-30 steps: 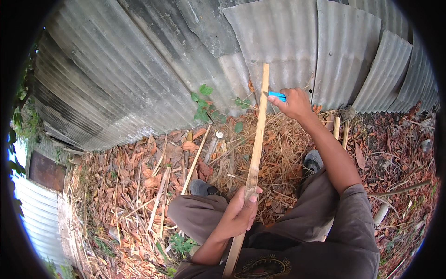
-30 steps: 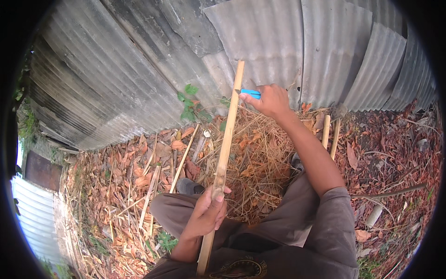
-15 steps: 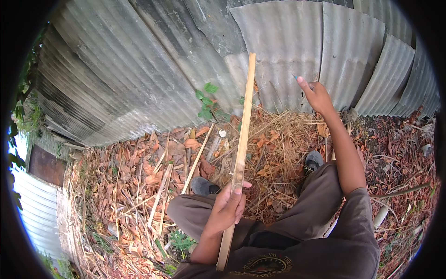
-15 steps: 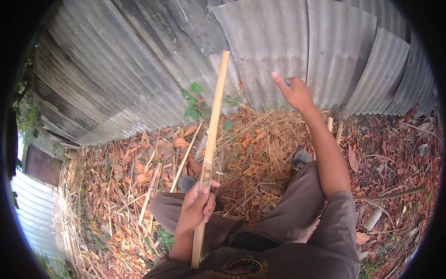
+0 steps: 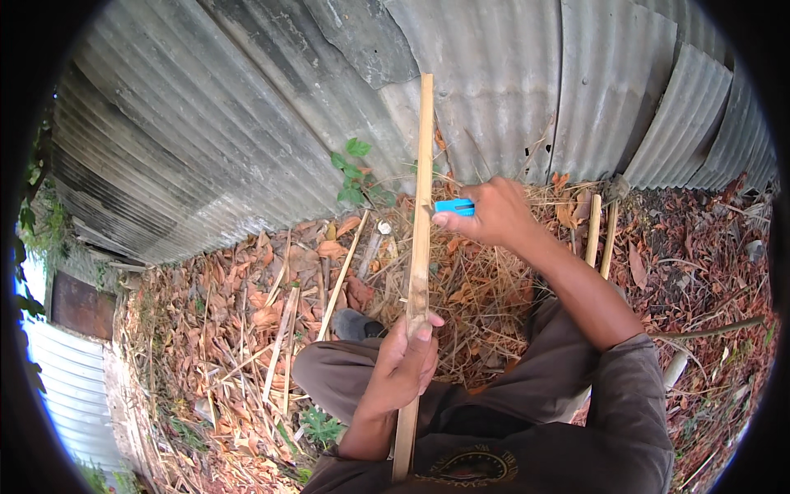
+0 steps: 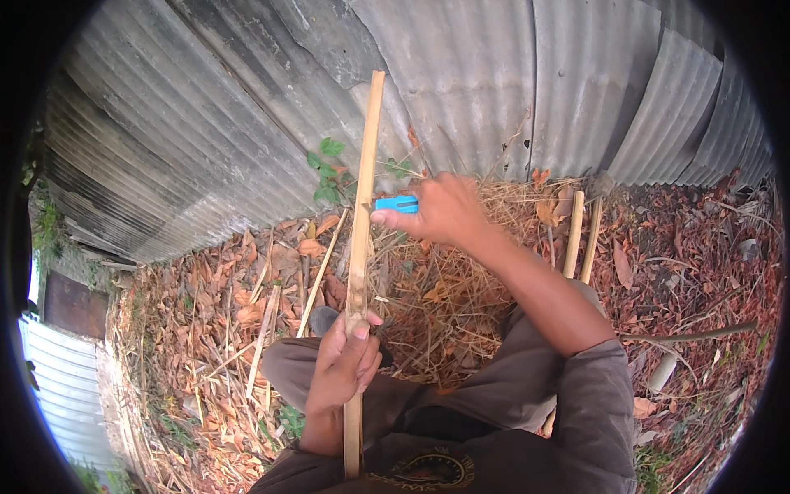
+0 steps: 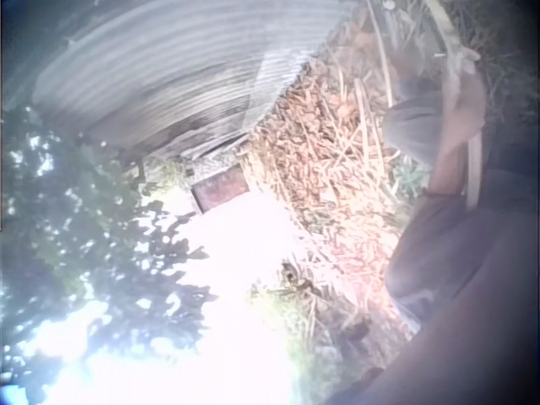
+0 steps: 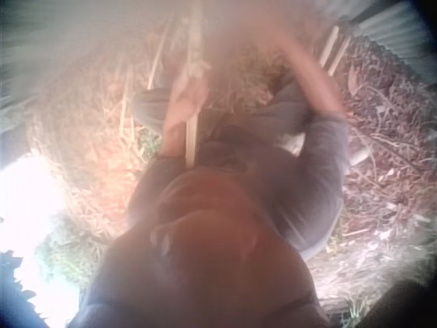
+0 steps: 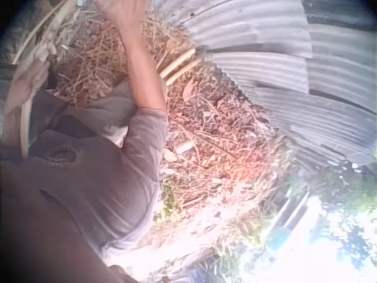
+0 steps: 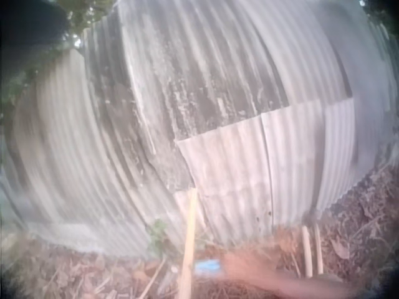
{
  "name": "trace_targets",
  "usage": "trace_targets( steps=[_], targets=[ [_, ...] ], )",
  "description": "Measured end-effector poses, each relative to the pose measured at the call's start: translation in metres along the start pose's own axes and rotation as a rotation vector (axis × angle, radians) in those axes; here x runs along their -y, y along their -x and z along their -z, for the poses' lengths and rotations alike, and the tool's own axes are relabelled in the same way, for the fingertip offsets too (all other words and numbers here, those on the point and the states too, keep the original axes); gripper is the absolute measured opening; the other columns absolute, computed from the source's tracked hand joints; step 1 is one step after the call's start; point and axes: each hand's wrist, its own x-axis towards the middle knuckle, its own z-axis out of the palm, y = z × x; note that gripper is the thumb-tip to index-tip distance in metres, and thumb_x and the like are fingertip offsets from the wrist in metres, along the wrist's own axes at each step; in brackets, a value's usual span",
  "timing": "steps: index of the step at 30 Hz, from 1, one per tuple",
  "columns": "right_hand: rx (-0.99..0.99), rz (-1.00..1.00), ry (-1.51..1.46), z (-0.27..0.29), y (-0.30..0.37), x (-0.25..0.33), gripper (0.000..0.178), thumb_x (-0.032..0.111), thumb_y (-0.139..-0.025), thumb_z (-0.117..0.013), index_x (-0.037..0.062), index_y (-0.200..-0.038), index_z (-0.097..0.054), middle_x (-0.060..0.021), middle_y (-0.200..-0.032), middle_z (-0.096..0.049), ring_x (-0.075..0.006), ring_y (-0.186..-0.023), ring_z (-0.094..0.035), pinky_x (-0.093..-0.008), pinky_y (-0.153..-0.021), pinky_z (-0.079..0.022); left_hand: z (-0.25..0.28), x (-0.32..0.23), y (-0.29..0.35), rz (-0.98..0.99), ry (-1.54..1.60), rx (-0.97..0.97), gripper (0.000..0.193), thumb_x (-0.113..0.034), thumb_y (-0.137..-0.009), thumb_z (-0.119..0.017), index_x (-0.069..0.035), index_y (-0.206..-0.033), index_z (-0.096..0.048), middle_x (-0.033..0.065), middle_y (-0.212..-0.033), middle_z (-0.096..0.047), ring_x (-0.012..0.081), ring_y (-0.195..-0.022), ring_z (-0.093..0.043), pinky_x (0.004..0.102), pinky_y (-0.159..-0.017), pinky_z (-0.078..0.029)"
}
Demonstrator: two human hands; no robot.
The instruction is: The person sits on the ground and uses a blue utility knife to shave and smooth a long bamboo stick. They hold the stick with their left hand and scrape along its length with the knife in their right hand, removing thin strips of bamboo.
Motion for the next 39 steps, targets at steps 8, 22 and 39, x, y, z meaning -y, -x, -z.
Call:
trace_targets(
  steps=[8,22,39],
  targets=[
    [0.015,-0.223,0.013,0.016,-0.037,-0.040,0.090,0.088,-0.072,-0.041,0.0024,-0.066,-0.070,-0.0199,-0.056,-0.060,-0.0379,-0.062,-0.065,-0.0487,-0.060,-0.050,-0.002,0.011,0.022,0.095,0.013,0.099,0.026,-0.026,-0.104,-0.040,-0.003,-0.116,-0.043,-0.0029,-0.058,-0.034,0.0050,-0.042,-0.030,0.0199,-0.038,-0.028],
    [0.124,-0.398,-0.074,0.041,-0.018,-0.081,0.090,0.083,-0.078,-0.040,-0.0017,-0.066,-0.067,-0.0182,-0.058,-0.060,-0.0352,-0.064,-0.065,-0.0467,-0.063,-0.049,0.026,0.021,0.016,0.049,-0.005,0.062,0.034,-0.024,-0.105,-0.036,-0.004,-0.132,-0.040,-0.0016,-0.059,-0.037,0.0053,-0.043,-0.033,0.0195,-0.040,-0.030],
    [-0.112,-0.010,0.037,0.018,-0.009,-0.019,0.084,0.085,-0.071,-0.048,0.0038,-0.059,-0.064,-0.0156,-0.051,-0.057,-0.0359,-0.052,-0.060,-0.0467,-0.055,-0.049,-0.010,0.018,0.027,0.013,0.083,0.109,0.037,-0.029,-0.104,-0.037,-0.006,-0.133,-0.032,-0.0012,-0.057,-0.035,0.0069,-0.040,-0.031,0.0209,-0.038,-0.030]
  ],
)
